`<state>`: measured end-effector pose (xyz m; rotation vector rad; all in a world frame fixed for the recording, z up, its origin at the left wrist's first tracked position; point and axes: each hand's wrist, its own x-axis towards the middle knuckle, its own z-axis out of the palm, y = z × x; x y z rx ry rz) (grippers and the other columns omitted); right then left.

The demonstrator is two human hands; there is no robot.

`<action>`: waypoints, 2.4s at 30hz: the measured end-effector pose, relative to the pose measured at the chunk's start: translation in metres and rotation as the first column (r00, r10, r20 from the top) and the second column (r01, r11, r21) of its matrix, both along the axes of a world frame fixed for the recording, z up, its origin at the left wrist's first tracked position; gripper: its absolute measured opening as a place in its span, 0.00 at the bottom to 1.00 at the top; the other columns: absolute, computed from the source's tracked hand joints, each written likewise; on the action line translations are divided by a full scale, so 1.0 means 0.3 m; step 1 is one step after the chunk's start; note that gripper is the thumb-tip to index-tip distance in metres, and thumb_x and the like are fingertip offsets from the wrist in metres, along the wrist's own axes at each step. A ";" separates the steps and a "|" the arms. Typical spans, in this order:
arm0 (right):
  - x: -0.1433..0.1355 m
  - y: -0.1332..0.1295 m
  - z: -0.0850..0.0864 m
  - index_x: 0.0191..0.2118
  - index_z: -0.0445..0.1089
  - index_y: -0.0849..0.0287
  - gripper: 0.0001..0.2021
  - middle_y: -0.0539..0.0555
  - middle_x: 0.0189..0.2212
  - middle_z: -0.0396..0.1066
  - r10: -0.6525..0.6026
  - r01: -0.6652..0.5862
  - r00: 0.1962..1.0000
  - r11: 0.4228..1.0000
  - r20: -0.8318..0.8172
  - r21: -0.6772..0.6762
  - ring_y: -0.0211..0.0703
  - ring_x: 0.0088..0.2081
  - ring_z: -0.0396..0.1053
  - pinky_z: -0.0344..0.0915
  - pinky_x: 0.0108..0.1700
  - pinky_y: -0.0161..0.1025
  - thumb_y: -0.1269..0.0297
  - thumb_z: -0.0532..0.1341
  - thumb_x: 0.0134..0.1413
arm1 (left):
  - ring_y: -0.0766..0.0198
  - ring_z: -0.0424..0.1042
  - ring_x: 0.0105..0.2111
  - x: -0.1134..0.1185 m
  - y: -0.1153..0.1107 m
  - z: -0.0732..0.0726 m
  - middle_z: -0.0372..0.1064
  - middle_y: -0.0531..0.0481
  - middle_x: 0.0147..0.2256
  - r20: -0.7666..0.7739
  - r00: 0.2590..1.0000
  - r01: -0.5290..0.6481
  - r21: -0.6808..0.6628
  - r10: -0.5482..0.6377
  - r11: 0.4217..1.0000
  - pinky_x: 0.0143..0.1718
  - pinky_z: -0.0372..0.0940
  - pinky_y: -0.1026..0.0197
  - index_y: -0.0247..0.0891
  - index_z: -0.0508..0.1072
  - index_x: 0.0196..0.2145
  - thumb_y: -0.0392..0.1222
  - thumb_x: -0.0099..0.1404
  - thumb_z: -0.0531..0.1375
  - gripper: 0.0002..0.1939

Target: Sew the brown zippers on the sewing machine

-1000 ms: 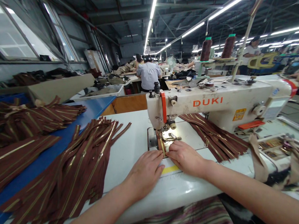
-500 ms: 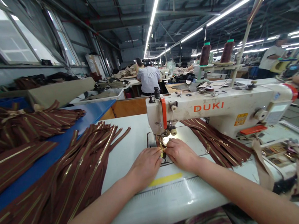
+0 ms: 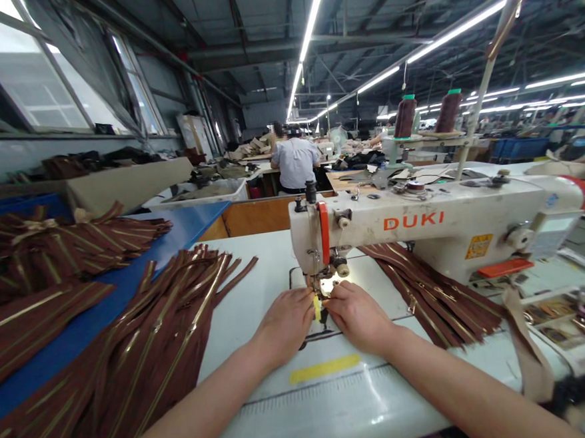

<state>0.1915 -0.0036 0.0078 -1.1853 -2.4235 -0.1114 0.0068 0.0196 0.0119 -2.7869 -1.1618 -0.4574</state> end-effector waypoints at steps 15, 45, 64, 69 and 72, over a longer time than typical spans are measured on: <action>0.010 0.000 -0.015 0.32 0.73 0.61 0.10 0.55 0.30 0.66 -0.009 0.010 0.994 1.000 -0.109 0.015 0.45 0.36 0.60 0.56 0.38 0.39 0.72 0.55 0.61 | 0.55 0.69 0.48 0.004 0.009 -0.004 0.70 0.41 0.48 0.031 0.999 -0.036 -0.024 0.037 0.999 0.52 0.63 0.51 0.32 0.69 0.46 0.33 0.69 0.50 0.12; 0.032 -0.221 -0.045 0.47 0.69 0.56 0.14 0.59 0.38 0.69 -0.022 -0.068 0.851 0.986 -0.525 -0.151 0.48 0.40 0.68 0.68 0.41 0.42 0.62 0.51 0.63 | 0.57 0.72 0.35 -0.015 -0.166 0.174 0.72 0.48 0.31 -0.071 0.997 0.025 -0.250 -0.044 0.968 0.38 0.65 0.59 0.37 0.71 0.27 0.28 0.54 0.58 0.05; -0.099 -0.103 0.042 0.27 0.66 0.59 0.16 0.44 0.14 0.61 -0.327 -0.403 0.546 0.705 -0.771 -0.584 0.34 0.16 0.60 0.57 0.21 0.31 0.51 0.65 0.44 | 0.60 0.72 0.40 -0.409 -0.407 0.263 0.73 0.54 0.40 0.135 0.900 -0.297 -0.503 0.414 0.812 0.39 0.65 0.64 0.45 0.71 0.46 0.29 0.47 0.54 0.28; -0.158 0.002 -0.014 0.24 0.66 0.60 0.07 0.44 0.13 0.62 -0.412 -0.403 0.587 0.597 -0.697 -0.693 0.32 0.15 0.60 0.57 0.20 0.30 0.64 0.63 0.48 | 0.54 0.71 0.47 -0.431 -0.297 0.159 0.71 0.45 0.48 -0.098 0.929 -0.369 -0.159 0.358 0.916 0.49 0.65 0.53 0.40 0.69 0.52 0.23 0.48 0.49 0.33; -0.132 0.028 -0.022 0.26 0.68 0.60 0.06 0.45 0.14 0.64 -0.445 -0.421 0.583 0.550 -0.680 -0.721 0.33 0.16 0.63 0.61 0.21 0.30 0.65 0.64 0.49 | 0.54 0.69 0.49 -0.357 -0.274 0.109 0.68 0.43 0.49 -0.142 0.955 -0.268 -0.037 0.261 0.963 0.50 0.64 0.51 0.39 0.69 0.52 0.20 0.51 0.46 0.33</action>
